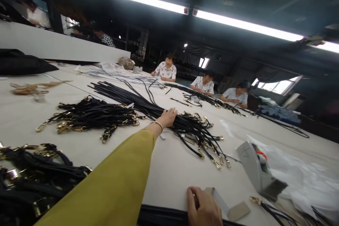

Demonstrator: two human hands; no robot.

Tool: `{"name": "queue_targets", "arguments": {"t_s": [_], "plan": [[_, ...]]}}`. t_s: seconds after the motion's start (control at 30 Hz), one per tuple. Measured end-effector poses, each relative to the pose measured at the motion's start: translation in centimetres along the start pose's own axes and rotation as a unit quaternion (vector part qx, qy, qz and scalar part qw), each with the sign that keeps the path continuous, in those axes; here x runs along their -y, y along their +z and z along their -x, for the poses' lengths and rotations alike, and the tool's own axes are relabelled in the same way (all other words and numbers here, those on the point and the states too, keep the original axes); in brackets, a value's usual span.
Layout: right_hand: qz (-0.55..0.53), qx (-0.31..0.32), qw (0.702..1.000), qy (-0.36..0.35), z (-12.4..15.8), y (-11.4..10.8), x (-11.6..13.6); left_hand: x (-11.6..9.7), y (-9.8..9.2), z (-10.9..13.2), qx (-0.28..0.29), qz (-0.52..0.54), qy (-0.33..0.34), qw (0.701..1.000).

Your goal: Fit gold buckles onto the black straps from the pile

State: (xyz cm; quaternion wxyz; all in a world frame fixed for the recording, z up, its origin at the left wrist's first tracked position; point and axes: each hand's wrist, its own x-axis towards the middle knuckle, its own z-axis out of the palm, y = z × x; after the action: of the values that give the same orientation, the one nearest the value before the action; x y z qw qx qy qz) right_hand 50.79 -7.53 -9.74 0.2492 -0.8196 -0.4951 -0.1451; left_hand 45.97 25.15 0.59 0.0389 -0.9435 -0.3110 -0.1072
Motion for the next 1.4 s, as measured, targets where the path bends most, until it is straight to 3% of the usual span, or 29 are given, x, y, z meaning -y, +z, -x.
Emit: {"name": "queue_targets", "arguments": {"t_s": [0.17, 0.3, 0.43, 0.53, 0.67, 0.73, 0.8, 0.97, 1.07, 1.2, 1.33, 1.4], "plan": [[-0.005, 0.003, 1.000, 0.002, 0.1, -0.1, 0.2, -0.4, 1.0, -1.5, 0.014, -0.015, -0.017, 1.000], [-0.007, -0.007, 1.000, -0.006, 0.1, -0.1, 0.1, -1.4, -0.1, -1.1, 0.011, -0.034, 0.003, 0.999], [-0.018, -0.015, 1.000, -0.007, 0.1, 0.0, 0.0, -4.5, -1.5, -1.0, 0.014, -0.038, 0.026, 0.999], [-0.035, -0.011, 0.999, -0.006, 0.1, 0.0, -0.1, -8.3, -1.5, 0.7, 0.014, -0.036, 0.067, 0.997], [-0.064, 0.004, 0.998, 0.004, 0.1, 0.0, -0.5, -11.8, 0.5, 6.0, 0.038, -0.026, 0.147, 0.988], [-0.085, 0.032, 0.996, 0.007, -0.1, -0.2, -0.5, -11.6, 1.4, 8.8, 0.036, -0.024, 0.179, 0.983], [-0.093, 0.052, 0.994, 0.012, -0.3, -0.6, -0.3, -9.9, 1.5, 11.1, 0.033, -0.025, 0.210, 0.977], [-0.049, 0.041, 0.998, 0.024, -0.4, -2.4, 1.0, -3.7, -0.6, 15.5, 0.024, -0.037, 0.277, 0.960], [-0.025, 0.045, 0.998, 0.021, -0.3, -3.2, 1.7, -1.3, -1.6, 17.8, 0.016, -0.050, 0.288, 0.956], [0.003, 0.062, 0.998, 0.028, -0.3, -3.4, 1.9, -0.7, -2.3, 20.1, 0.003, -0.063, 0.272, 0.960], [0.010, 0.111, 0.993, 0.040, -0.6, -3.9, 0.8, -1.9, -3.1, 21.5, 0.006, -0.069, 0.243, 0.967], [0.008, 0.103, 0.994, 0.048, -0.9, -4.5, 0.2, -2.7, -3.6, 22.3, 0.011, -0.069, 0.216, 0.974]]}}
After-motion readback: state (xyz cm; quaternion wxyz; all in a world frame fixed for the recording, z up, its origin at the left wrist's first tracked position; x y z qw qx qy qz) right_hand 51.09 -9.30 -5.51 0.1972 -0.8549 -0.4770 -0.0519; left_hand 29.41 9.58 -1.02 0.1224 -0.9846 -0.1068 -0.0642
